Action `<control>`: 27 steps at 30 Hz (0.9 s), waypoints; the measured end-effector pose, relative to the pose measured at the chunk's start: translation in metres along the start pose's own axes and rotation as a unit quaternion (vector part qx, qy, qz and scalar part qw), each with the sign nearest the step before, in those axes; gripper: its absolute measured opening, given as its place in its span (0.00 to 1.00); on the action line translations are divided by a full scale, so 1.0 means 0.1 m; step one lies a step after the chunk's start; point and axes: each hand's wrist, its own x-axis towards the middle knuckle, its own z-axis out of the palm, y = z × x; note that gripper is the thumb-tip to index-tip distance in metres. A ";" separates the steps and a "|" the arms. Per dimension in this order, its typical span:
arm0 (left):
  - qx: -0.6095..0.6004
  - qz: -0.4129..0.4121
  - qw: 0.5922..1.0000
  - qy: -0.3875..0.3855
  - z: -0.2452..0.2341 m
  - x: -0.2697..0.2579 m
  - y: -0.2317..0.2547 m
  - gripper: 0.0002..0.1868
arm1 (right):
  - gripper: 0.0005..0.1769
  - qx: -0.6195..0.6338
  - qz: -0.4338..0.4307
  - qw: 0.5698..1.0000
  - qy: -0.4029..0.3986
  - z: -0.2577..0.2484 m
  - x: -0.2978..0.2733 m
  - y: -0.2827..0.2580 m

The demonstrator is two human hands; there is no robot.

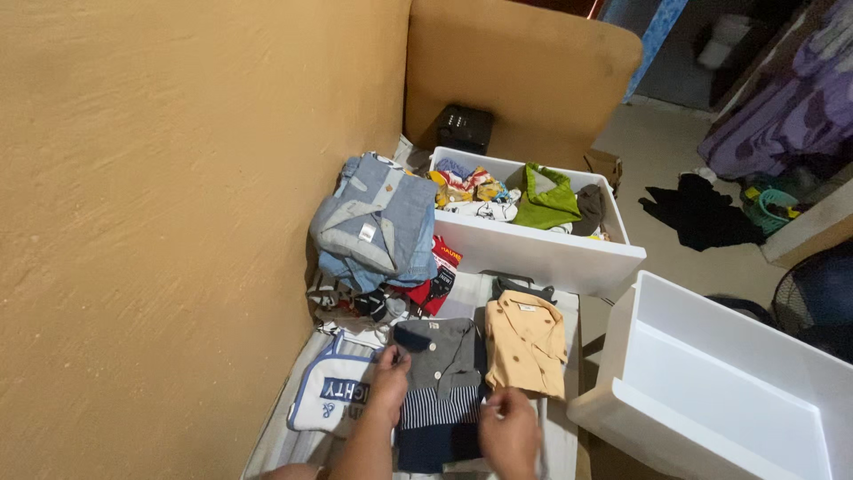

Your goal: The person sorts baby clothes from a pile on a bed into white plastic bins, picking up items one at a time and smoothing them out on the bed before placing them into a bin.

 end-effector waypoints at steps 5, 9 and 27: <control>0.002 -0.008 0.999 -0.050 0.03 -0.27 0.13 0.31 | 0.27 -0.006 0.014 0.998 -0.066 0.24 0.07 0.07; -0.162 0.001 0.982 -0.099 0.06 -0.28 0.22 0.30 | 0.20 -0.042 -0.012 0.996 -0.081 0.32 0.15 0.34; 0.282 -0.104 0.951 0.067 0.02 -0.99 0.03 0.26 | 0.18 0.358 0.173 0.885 -0.242 0.24 -0.10 0.91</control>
